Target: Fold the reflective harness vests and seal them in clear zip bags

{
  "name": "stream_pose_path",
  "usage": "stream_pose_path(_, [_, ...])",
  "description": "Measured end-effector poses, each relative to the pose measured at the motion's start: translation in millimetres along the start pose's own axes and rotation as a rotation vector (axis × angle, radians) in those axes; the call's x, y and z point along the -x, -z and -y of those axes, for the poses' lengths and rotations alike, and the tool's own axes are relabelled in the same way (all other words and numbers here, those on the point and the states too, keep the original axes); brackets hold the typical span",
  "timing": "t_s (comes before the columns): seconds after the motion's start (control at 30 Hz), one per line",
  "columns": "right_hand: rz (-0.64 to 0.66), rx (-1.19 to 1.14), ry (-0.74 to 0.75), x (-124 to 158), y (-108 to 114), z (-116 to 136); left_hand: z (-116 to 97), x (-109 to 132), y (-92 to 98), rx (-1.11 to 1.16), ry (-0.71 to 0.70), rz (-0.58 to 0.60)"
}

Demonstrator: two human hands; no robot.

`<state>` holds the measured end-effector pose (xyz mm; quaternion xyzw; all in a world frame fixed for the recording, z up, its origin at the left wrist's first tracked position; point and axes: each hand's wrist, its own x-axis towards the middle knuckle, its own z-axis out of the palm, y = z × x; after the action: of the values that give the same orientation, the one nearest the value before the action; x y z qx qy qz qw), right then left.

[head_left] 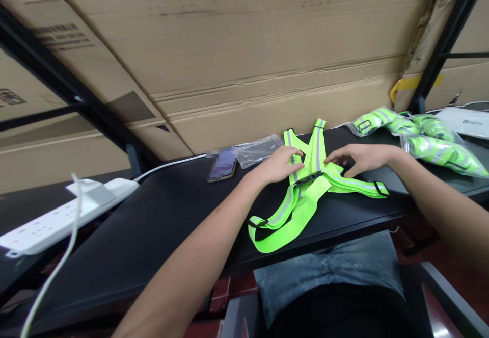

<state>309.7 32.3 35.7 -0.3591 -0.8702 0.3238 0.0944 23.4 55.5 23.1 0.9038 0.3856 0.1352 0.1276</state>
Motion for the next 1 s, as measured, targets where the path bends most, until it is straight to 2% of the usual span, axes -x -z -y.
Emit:
stream_pose_path(0.1, [-0.004, -0.018, -0.054, -1.4, -9.0, -2.0, -5.7, 11.0, -5.6, 0.052, -0.093, 0.107])
stream_pose_path(0.2, [-0.043, -0.116, -0.06, -7.0, -16.1, -7.0, -7.1, 12.9, -9.8, 0.065, -0.043, 0.145])
stream_pose_path(0.3, [-0.205, -0.096, 0.017, -11.5, -23.6, -10.3, -2.3, 11.8, -10.1, 0.041, -0.016, 0.161])
stream_pose_path(0.4, [-0.391, 0.207, 0.125, -12.3, -29.8, -12.5, 5.0, 11.8, -8.7, -0.005, -0.018, 0.177])
stream_pose_path(0.43, [-0.399, 0.333, 0.173, -11.3, -30.6, -13.6, 6.9, 11.9, -8.1, -0.022, -0.012, 0.187])
stream_pose_path(0.5, [-0.336, 0.535, 0.272, -7.4, -29.9, -16.8, 9.4, 11.7, -7.2, -0.054, 0.014, 0.199])
stream_pose_path(0.57, [-0.277, 0.612, 0.325, -1.3, -27.5, -20.9, 9.9, 11.1, -6.9, -0.073, 0.044, 0.19])
stream_pose_path(0.67, [-0.29, 0.531, 0.276, 10.0, -26.2, -27.3, 8.1, 10.5, -7.8, -0.069, 0.061, 0.139])
stream_pose_path(0.87, [-0.27, 0.131, 0.111, 29.0, -31.2, -37.3, 3.9, 11.1, -10.6, -0.033, 0.075, 0.097])
stream_pose_path(0.93, [-0.267, 0.007, 0.04, 29.8, -28.4, -36.5, 2.1, 9.9, -10.8, -0.063, 0.051, 0.062])
stream_pose_path(1.0, [-0.319, -0.059, -0.043, 24.9, -22.7, -32.7, -0.8, 6.8, -10.5, -0.095, -0.016, 0.027])
